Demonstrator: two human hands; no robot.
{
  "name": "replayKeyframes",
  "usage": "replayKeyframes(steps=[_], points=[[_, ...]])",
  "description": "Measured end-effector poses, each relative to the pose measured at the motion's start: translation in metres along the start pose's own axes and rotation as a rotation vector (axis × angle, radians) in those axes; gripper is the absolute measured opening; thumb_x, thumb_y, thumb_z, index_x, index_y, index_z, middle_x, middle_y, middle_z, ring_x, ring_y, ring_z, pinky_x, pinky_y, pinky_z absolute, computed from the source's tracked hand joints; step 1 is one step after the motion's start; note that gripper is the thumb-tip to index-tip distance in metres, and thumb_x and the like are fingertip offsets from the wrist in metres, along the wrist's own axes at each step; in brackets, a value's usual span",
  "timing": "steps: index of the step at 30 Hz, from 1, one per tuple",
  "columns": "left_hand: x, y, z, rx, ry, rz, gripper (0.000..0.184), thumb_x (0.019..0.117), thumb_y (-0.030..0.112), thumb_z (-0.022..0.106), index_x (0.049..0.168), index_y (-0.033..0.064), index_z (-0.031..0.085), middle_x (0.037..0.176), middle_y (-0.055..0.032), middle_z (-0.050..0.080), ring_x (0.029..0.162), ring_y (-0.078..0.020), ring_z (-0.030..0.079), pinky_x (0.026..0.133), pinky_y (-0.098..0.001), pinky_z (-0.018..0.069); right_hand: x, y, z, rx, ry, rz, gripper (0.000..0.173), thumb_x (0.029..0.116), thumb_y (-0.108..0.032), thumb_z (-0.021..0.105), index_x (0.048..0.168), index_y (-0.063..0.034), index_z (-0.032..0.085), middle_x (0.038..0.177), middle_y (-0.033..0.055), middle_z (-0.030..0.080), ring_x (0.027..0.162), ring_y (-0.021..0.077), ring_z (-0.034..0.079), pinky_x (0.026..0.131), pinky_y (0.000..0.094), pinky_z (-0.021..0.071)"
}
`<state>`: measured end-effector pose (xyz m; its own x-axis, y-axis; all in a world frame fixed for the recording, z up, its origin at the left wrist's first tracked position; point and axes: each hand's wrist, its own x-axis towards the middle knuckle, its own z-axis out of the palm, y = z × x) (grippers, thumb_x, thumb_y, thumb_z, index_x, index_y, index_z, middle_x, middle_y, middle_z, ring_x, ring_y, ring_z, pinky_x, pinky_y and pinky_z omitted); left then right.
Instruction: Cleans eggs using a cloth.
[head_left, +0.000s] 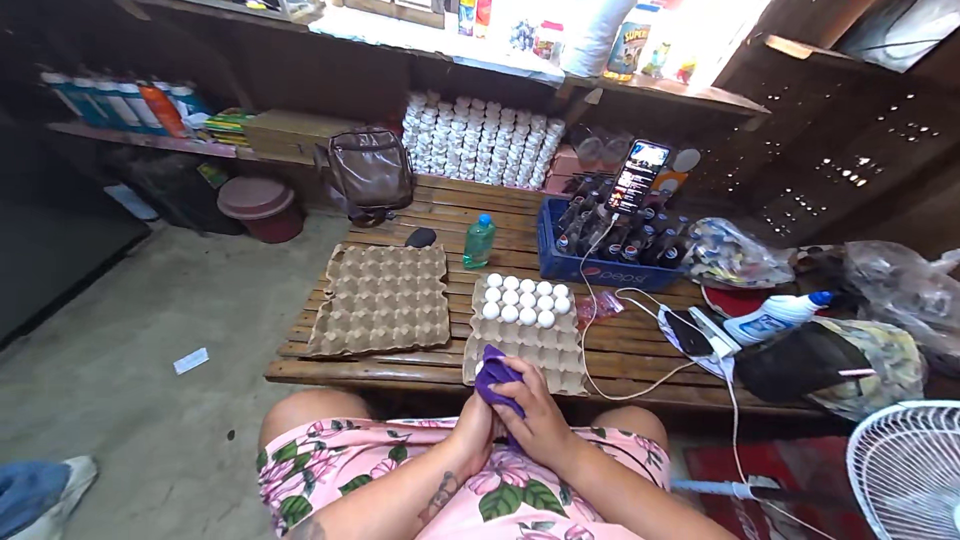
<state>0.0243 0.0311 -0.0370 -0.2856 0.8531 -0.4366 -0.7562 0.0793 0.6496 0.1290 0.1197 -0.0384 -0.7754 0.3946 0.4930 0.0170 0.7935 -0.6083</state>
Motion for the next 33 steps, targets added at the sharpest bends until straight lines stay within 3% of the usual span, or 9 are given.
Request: replayKeyframes(steps=[3,6,9,12,15,21,26,29,33], points=[[-0.001,0.002,-0.003,0.19,-0.126,-0.017,0.052,0.1104,0.043,0.013,0.128,0.0133,0.051,0.094,-0.0039,0.068,0.079,-0.013,0.066,0.069,-0.03,0.0559,0.006,0.002,-0.006,0.197,0.041,0.235,0.033,0.1018,-0.031,0.056,0.116,-0.0043,0.069,0.136,0.0205,0.058,0.13,0.0271,0.054,0.108,0.0435,0.0461],[0.001,0.003,-0.003,0.205,-0.141,-0.026,0.045,0.1101,0.045,0.022,0.123,0.0147,0.052,0.077,0.0005,0.058,0.06,-0.0078,0.053,0.056,-0.0233,0.0458,0.009,0.006,-0.009,0.385,0.069,0.436,0.036,0.1038,-0.023,0.049,0.122,0.0044,0.062,0.126,0.0178,0.062,0.123,0.0202,0.056,0.108,0.0373,0.0453],[0.0,0.009,0.003,0.095,-0.054,-0.017,0.057,0.1105,0.046,0.015,0.102,0.0099,0.059,0.071,-0.0004,0.059,0.059,-0.0088,0.056,0.057,-0.024,0.0492,0.001,0.007,-0.002,0.345,0.087,0.415,0.038,0.1057,-0.021,0.045,0.125,0.0083,0.058,0.128,0.0222,0.059,0.126,0.0215,0.055,0.11,0.0354,0.0439],[0.001,0.012,0.004,-0.006,0.028,-0.047,0.062,0.111,0.047,0.014,0.114,0.0042,0.058,0.086,-0.0091,0.07,0.074,-0.0177,0.069,0.069,-0.0333,0.0587,-0.007,0.007,0.003,0.196,0.063,0.214,0.033,0.1043,-0.028,0.053,0.122,-0.0018,0.064,0.135,0.0232,0.056,0.131,0.0243,0.053,0.11,0.0383,0.0447],[0.002,0.003,0.001,0.076,-0.016,-0.054,0.055,0.1114,0.041,0.011,0.114,0.0088,0.056,0.085,-0.0062,0.069,0.072,-0.0157,0.067,0.065,-0.0325,0.0566,-0.004,0.008,0.0,0.042,0.015,0.043,0.027,0.1035,-0.038,0.055,0.118,-0.0191,0.067,0.138,0.0164,0.057,0.132,0.0245,0.053,0.11,0.0412,0.0456],[0.006,0.003,-0.004,0.208,-0.133,-0.05,0.047,0.1097,0.047,0.02,0.12,0.0145,0.053,0.077,0.0015,0.058,0.061,-0.0071,0.054,0.056,-0.0231,0.0458,0.006,0.009,-0.005,0.247,0.102,0.328,0.036,0.1037,-0.025,0.051,0.118,0.0052,0.064,0.133,0.0232,0.057,0.13,0.0217,0.053,0.109,0.0343,0.0446],[0.002,0.014,0.0,0.041,-0.015,-0.011,0.064,0.1105,0.048,0.011,0.115,0.0049,0.059,0.089,-0.0076,0.071,0.079,-0.0159,0.07,0.072,-0.0327,0.0584,-0.006,0.007,0.004,0.126,0.072,0.128,0.03,0.1045,-0.033,0.054,0.123,-0.0113,0.063,0.136,0.0194,0.055,0.132,0.0216,0.051,0.111,0.0367,0.044],[0.001,0.006,-0.001,0.138,-0.059,0.011,0.057,0.1107,0.042,0.007,0.11,0.0114,0.056,0.08,-0.0007,0.065,0.068,-0.0094,0.062,0.062,-0.0269,0.0527,-0.002,0.008,0.001,0.03,0.051,-0.008,0.024,0.1041,-0.039,0.054,0.12,-0.0238,0.062,0.138,0.0121,0.055,0.133,0.0205,0.051,0.111,0.0387,0.044],[0.004,0.004,-0.005,0.239,-0.179,-0.032,0.046,0.11,0.044,0.014,0.118,0.0176,0.051,0.076,0.0033,0.058,0.06,-0.0063,0.053,0.055,-0.0229,0.0454,0.005,0.005,-0.005,0.193,0.087,0.219,0.032,0.1028,-0.032,0.056,0.117,-0.0058,0.066,0.134,0.0189,0.057,0.13,0.02,0.053,0.109,0.0347,0.0449]])
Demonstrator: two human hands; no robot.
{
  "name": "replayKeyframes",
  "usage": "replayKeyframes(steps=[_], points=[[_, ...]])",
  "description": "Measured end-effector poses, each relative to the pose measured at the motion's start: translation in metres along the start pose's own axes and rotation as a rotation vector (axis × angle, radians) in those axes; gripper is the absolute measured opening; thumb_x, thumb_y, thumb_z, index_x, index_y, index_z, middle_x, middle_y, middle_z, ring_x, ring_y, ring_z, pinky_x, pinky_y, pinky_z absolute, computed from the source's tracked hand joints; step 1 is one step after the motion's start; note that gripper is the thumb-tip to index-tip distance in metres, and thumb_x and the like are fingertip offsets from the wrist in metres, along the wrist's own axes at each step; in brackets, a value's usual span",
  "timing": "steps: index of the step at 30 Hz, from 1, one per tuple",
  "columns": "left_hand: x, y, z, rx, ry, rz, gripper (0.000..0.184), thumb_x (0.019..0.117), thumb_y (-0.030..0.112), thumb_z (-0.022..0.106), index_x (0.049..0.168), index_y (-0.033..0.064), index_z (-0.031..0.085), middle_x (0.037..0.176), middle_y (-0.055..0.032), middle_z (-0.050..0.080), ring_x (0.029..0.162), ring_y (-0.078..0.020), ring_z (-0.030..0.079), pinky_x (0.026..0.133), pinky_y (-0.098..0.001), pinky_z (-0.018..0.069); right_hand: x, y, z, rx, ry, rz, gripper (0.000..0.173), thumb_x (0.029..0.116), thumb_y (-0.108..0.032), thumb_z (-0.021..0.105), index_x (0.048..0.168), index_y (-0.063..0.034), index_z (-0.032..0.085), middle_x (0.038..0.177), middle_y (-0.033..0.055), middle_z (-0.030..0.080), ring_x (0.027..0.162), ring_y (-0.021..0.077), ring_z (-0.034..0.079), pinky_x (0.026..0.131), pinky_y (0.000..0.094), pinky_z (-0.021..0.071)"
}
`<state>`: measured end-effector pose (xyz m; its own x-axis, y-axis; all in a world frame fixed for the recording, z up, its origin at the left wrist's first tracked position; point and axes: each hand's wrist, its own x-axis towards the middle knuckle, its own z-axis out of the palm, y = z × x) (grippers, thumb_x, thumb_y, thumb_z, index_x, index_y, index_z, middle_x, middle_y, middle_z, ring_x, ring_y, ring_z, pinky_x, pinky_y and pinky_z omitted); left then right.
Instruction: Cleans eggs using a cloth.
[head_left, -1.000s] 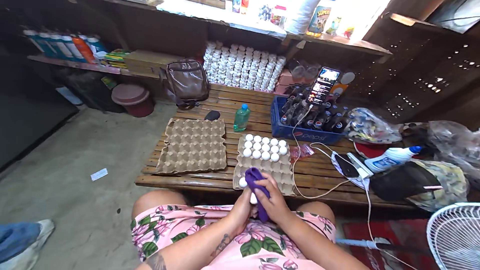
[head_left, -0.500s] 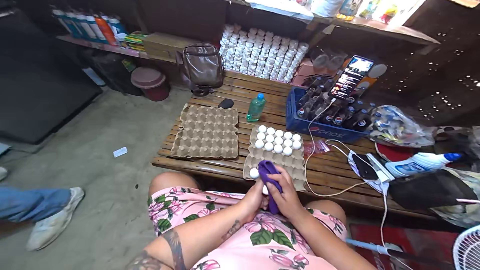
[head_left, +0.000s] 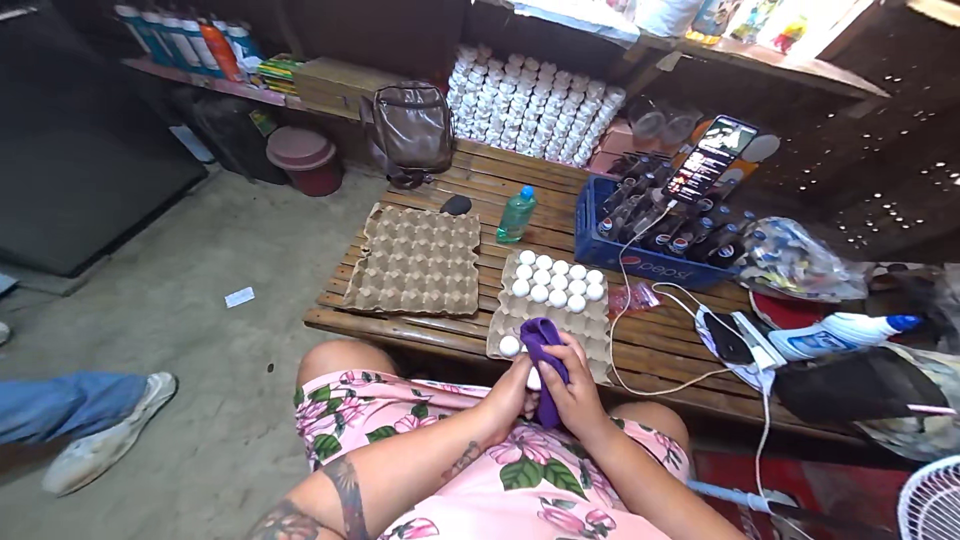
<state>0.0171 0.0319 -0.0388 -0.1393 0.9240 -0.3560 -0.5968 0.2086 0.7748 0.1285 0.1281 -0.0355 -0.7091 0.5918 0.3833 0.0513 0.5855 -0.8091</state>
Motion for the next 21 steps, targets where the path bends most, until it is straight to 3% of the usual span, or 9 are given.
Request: replayKeyframes(steps=[2,4,6,9,11,13,17,19,21], points=[[0.001,0.001,0.001,-0.044,0.025,0.011,0.046,0.1103,0.045,0.019,0.119,0.015,0.052,0.074,0.0025,0.055,0.059,-0.007,0.051,0.056,-0.0232,0.0453,0.001,0.0,0.0,0.068,0.028,0.102,0.036,0.1032,-0.027,0.052,0.119,0.0036,0.064,0.132,0.0221,0.057,0.129,0.0206,0.053,0.11,0.0337,0.0443],[0.0,0.007,0.004,-0.131,0.101,0.026,0.057,0.1106,0.047,0.016,0.112,0.0088,0.059,0.08,-0.0025,0.065,0.068,-0.0111,0.063,0.064,-0.0274,0.0539,-0.002,0.0,0.001,0.044,0.024,0.104,0.037,0.1035,-0.028,0.052,0.121,0.0033,0.064,0.133,0.0237,0.057,0.129,0.0227,0.053,0.109,0.0352,0.0447],[-0.002,0.011,0.005,-0.192,0.141,0.043,0.063,0.111,0.046,0.012,0.115,0.0042,0.059,0.089,-0.0076,0.071,0.08,-0.0164,0.07,0.074,-0.0332,0.059,-0.007,0.002,0.004,-0.029,0.001,-0.011,0.033,0.102,-0.032,0.057,0.12,-0.0055,0.067,0.135,0.0235,0.056,0.129,0.0261,0.054,0.108,0.0399,0.0459],[-0.002,0.004,0.006,-0.128,0.13,0.043,0.055,0.111,0.036,0.008,0.11,0.0093,0.056,0.08,-0.0027,0.069,0.069,-0.012,0.066,0.064,-0.0295,0.0562,-0.005,0.002,0.003,-0.189,-0.039,-0.224,0.023,0.1023,-0.038,0.057,0.117,-0.0228,0.067,0.138,0.0144,0.057,0.134,0.0246,0.051,0.112,0.0416,0.0443],[-0.002,0.001,0.006,-0.07,0.07,0.013,0.055,0.1108,0.039,0.007,0.109,0.0128,0.056,0.077,-0.0001,0.066,0.064,-0.0095,0.061,0.06,-0.0263,0.0519,-0.002,0.0,-0.001,-0.176,-0.04,-0.181,0.025,0.1021,-0.037,0.057,0.115,-0.0188,0.068,0.137,0.0154,0.058,0.132,0.0251,0.053,0.109,0.042,0.0456],[0.0,0.001,0.004,-0.032,0.013,-0.002,0.056,0.11,0.044,0.008,0.114,0.0144,0.056,0.079,0.0001,0.066,0.066,-0.0089,0.061,0.061,-0.0254,0.0513,0.0,-0.003,-0.004,-0.07,-0.023,-0.014,0.032,0.1024,-0.034,0.056,0.116,-0.0083,0.068,0.138,0.02,0.056,0.132,0.0264,0.053,0.11,0.0424,0.0444],[-0.002,0.007,0.007,-0.16,0.072,0.051,0.065,0.1097,0.048,0.01,0.092,0.0114,0.061,0.067,0.0002,0.059,0.057,-0.0086,0.055,0.055,-0.024,0.0477,0.0,-0.001,0.0,0.066,0.046,0.134,0.04,0.1036,-0.029,0.051,0.121,0.0048,0.064,0.136,0.0262,0.055,0.132,0.0274,0.052,0.112,0.0399,0.0427],[-0.001,0.01,0.008,-0.224,0.126,0.105,0.067,0.1093,0.049,0.008,0.085,0.0123,0.059,0.064,0.001,0.057,0.056,-0.0087,0.054,0.054,-0.0241,0.0478,-0.006,0.004,0.004,0.057,0.054,0.041,0.035,0.1029,-0.028,0.055,0.121,0.0,0.064,0.136,0.0239,0.055,0.131,0.0254,0.053,0.11,0.0393,0.0444],[-0.003,0.01,0.007,-0.227,0.163,0.134,0.068,0.1098,0.049,0.009,0.099,0.009,0.063,0.073,-0.0032,0.067,0.064,-0.0117,0.064,0.061,-0.0272,0.0555,-0.01,0.006,0.007,-0.004,0.028,-0.107,0.028,0.1021,-0.032,0.059,0.122,-0.0129,0.065,0.137,0.0195,0.055,0.132,0.0237,0.052,0.11,0.0401,0.0457]])
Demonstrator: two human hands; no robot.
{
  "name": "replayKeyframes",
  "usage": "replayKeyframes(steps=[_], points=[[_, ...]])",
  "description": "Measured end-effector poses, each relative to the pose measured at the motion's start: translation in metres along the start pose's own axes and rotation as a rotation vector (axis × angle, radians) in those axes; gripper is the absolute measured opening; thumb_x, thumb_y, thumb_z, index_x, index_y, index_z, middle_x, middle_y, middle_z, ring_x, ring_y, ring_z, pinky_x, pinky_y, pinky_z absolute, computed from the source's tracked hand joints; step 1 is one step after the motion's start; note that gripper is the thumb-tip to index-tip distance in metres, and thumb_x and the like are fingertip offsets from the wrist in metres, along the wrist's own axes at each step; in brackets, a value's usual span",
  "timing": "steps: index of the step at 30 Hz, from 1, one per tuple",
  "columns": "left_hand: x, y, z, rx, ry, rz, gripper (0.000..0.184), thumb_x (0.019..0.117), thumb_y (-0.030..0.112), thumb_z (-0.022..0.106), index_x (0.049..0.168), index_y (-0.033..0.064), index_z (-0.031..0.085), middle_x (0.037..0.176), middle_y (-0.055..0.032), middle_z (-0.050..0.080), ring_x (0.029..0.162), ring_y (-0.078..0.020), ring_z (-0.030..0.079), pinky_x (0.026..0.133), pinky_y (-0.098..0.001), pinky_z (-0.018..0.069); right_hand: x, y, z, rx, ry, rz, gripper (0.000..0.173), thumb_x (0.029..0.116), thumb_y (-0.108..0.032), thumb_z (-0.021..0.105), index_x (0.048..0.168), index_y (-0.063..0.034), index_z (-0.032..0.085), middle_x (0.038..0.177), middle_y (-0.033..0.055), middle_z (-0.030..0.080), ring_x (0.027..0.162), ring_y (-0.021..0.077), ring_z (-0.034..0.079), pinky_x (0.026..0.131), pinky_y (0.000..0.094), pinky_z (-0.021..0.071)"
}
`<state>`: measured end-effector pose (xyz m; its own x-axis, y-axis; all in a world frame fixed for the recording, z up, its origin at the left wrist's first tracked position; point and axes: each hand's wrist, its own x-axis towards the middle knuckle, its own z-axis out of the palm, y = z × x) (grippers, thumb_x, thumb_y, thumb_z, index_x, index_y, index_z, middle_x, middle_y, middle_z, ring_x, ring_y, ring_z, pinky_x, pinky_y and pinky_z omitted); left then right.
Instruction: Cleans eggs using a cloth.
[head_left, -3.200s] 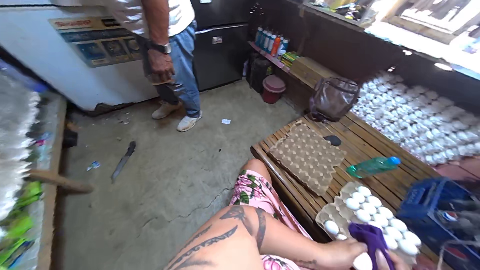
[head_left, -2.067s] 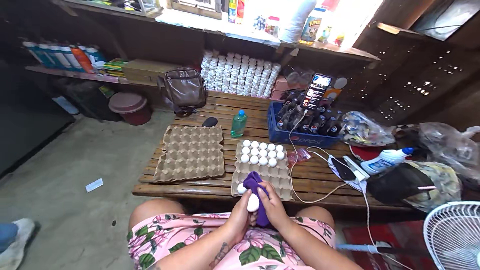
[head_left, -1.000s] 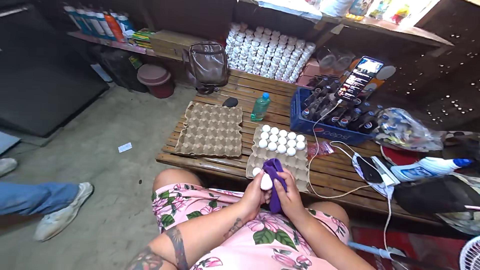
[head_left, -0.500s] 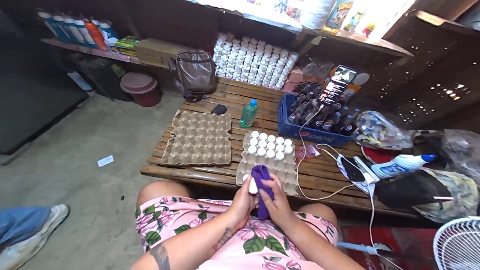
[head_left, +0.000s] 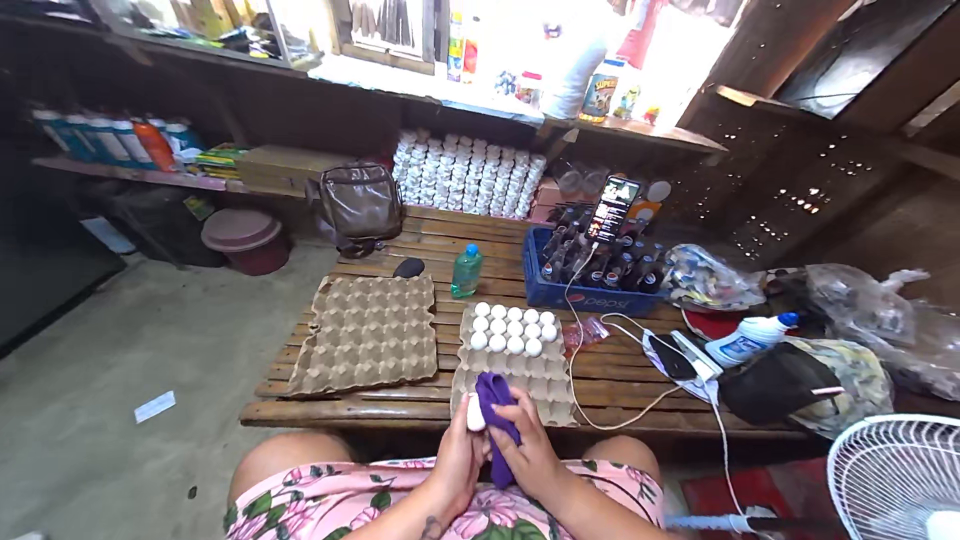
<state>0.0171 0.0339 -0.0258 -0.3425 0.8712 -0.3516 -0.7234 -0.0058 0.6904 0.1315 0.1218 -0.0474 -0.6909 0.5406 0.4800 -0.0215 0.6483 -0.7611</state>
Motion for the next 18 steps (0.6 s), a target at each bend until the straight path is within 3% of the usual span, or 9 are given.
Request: replayKeyframes(steps=[1,3,4,7,9,11,14,16,18], points=[[-0.001,-0.001,-0.001,0.02,-0.009,0.001,0.067,0.1101,0.047,0.009,0.107,0.0076,0.063,0.081,-0.0055,0.071,0.072,-0.0141,0.069,0.067,-0.0303,0.0585,0.0,0.0,0.0,-0.044,-0.017,-0.067,0.025,0.1016,-0.034,0.06,0.121,-0.0192,0.065,0.139,0.0171,0.054,0.132,0.0232,0.052,0.11,0.0406,0.0457],[-0.004,-0.008,-0.002,0.086,-0.063,-0.012,0.061,0.1101,0.04,0.005,0.114,0.0089,0.058,0.086,-0.0047,0.072,0.078,-0.0146,0.07,0.071,-0.0328,0.0592,0.003,-0.001,-0.004,-0.113,-0.038,-0.14,0.022,0.1004,-0.036,0.061,0.119,-0.0246,0.067,0.139,0.0147,0.055,0.133,0.0238,0.052,0.11,0.0414,0.0457],[-0.005,-0.011,-0.002,0.126,-0.093,-0.021,0.059,0.1099,0.038,0.004,0.113,0.0109,0.056,0.084,-0.0024,0.071,0.074,-0.0124,0.069,0.068,-0.0309,0.058,0.006,-0.002,-0.006,-0.114,-0.043,-0.122,0.023,0.0997,-0.036,0.062,0.117,-0.0225,0.068,0.138,0.015,0.057,0.131,0.0241,0.053,0.109,0.0412,0.0461],[-0.002,-0.014,-0.006,0.232,-0.186,-0.04,0.046,0.1098,0.04,0.014,0.132,0.0128,0.045,0.088,-0.0008,0.067,0.071,-0.0094,0.064,0.065,-0.0275,0.0549,0.011,-0.006,-0.013,0.041,-0.025,0.106,0.03,0.0984,-0.03,0.062,0.115,-0.0067,0.071,0.133,0.0178,0.06,0.128,0.0229,0.056,0.107,0.0397,0.0471],[-0.001,-0.014,-0.005,0.235,-0.195,-0.022,0.042,0.1087,0.041,0.023,0.133,0.0127,0.042,0.088,-0.0013,0.066,0.071,-0.0089,0.063,0.065,-0.0269,0.0545,0.015,-0.007,-0.016,0.174,0.001,0.257,0.034,0.1003,-0.024,0.055,0.12,0.0021,0.065,0.127,0.0174,0.062,0.123,0.0192,0.057,0.107,0.0366,0.0467],[-0.004,-0.011,-0.001,0.16,-0.18,0.024,0.04,0.1098,0.036,0.02,0.13,0.0111,0.043,0.089,-0.0017,0.067,0.074,-0.0094,0.065,0.069,-0.0274,0.0566,0.013,-0.009,-0.015,0.21,0.017,0.334,0.039,0.1031,-0.023,0.048,0.127,0.0059,0.058,0.127,0.0195,0.061,0.122,0.0195,0.057,0.107,0.0368,0.0462],[-0.004,-0.006,0.004,-0.012,-0.106,0.067,0.051,0.1117,0.036,0.011,0.123,0.0061,0.051,0.09,-0.0049,0.071,0.077,-0.0127,0.07,0.074,-0.03,0.0595,0.003,-0.012,-0.008,0.086,0.038,0.19,0.038,0.1014,-0.022,0.055,0.123,0.0077,0.061,0.133,0.0272,0.056,0.129,0.0285,0.053,0.111,0.0421,0.0431],[-0.006,-0.004,0.004,0.012,-0.083,0.064,0.054,0.1116,0.036,0.008,0.124,0.0059,0.051,0.093,-0.0038,0.072,0.083,-0.0129,0.071,0.077,-0.0319,0.0594,-0.001,-0.011,-0.006,-0.024,0.034,0.026,0.03,0.0973,-0.022,0.063,0.117,-0.0002,0.068,0.135,0.0288,0.055,0.13,0.0331,0.053,0.11,0.0458,0.0441],[-0.011,-0.004,0.003,0.108,-0.118,0.038,0.057,0.1106,0.035,0.004,0.121,0.0069,0.053,0.091,-0.0013,0.072,0.083,-0.0113,0.07,0.077,-0.0332,0.0592,0.001,-0.008,-0.007,-0.112,0.007,-0.112,0.023,0.0972,-0.027,0.066,0.113,-0.0108,0.069,0.133,0.0245,0.057,0.128,0.0316,0.055,0.108,0.0468,0.0446]])
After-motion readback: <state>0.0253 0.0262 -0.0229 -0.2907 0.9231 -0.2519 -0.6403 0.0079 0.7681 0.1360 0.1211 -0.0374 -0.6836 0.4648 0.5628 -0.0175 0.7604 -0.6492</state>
